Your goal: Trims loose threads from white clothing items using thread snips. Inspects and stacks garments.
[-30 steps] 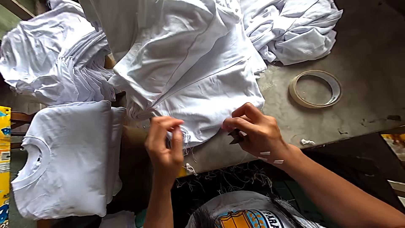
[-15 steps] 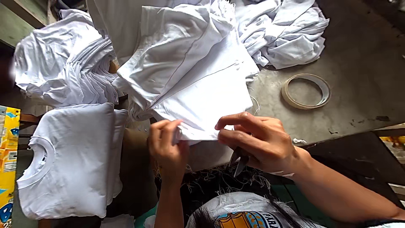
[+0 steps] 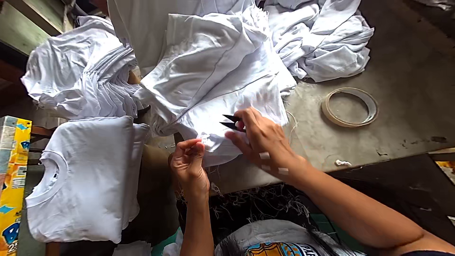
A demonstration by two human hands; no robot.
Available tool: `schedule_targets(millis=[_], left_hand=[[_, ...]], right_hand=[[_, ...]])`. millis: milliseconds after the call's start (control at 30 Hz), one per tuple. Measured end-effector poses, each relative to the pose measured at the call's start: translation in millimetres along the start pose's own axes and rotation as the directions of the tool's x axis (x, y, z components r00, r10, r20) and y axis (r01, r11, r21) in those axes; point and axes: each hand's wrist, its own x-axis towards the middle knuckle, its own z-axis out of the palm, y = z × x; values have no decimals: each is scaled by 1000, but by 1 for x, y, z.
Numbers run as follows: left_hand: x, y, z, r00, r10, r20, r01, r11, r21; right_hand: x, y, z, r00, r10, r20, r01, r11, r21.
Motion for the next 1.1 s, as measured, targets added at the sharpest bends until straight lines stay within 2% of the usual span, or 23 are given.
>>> schedule_targets(millis=[67,167,267,467,600,667,800,900,967,1100], left_hand=[[-3,3,-7,997,78,16,-79,992,99],[-13,8,-17,982,144,126,-167,967,191],[-19,11,-20,969,179,168,-211,957,200],[-18,12,-19,976,194,103,-213,947,239],[-21,10,-16,961,205,183,-255,913,318],[-21,10,-17,958,198,209,-256,918,304],[-17,4,-22,959,165,230,-205,965,163],[-14,-2,-18,965,239,110,-255,951,175],[-12,-3,-16,954,289,78,-298,938,178],[-18,3,-16,950,267,164,-292,944,155]], right_hand=[[-16,-14,6,998,-61,-25,63,994,93],[-30,-31,13,992,-126,-16,127,978,168],[-29,-35,21,985,-171,-32,174,970,168],[-23,-32,21,983,-181,-27,183,975,125],[-20,-32,19,983,-180,-27,182,976,124],[-18,-33,20,983,-177,-38,180,979,95],[-20,-29,19,988,-141,-54,146,984,105],[-28,-26,17,994,-104,-24,107,978,180],[-34,-26,17,996,-84,2,81,970,231],[-41,-28,18,996,-75,42,57,945,323]])
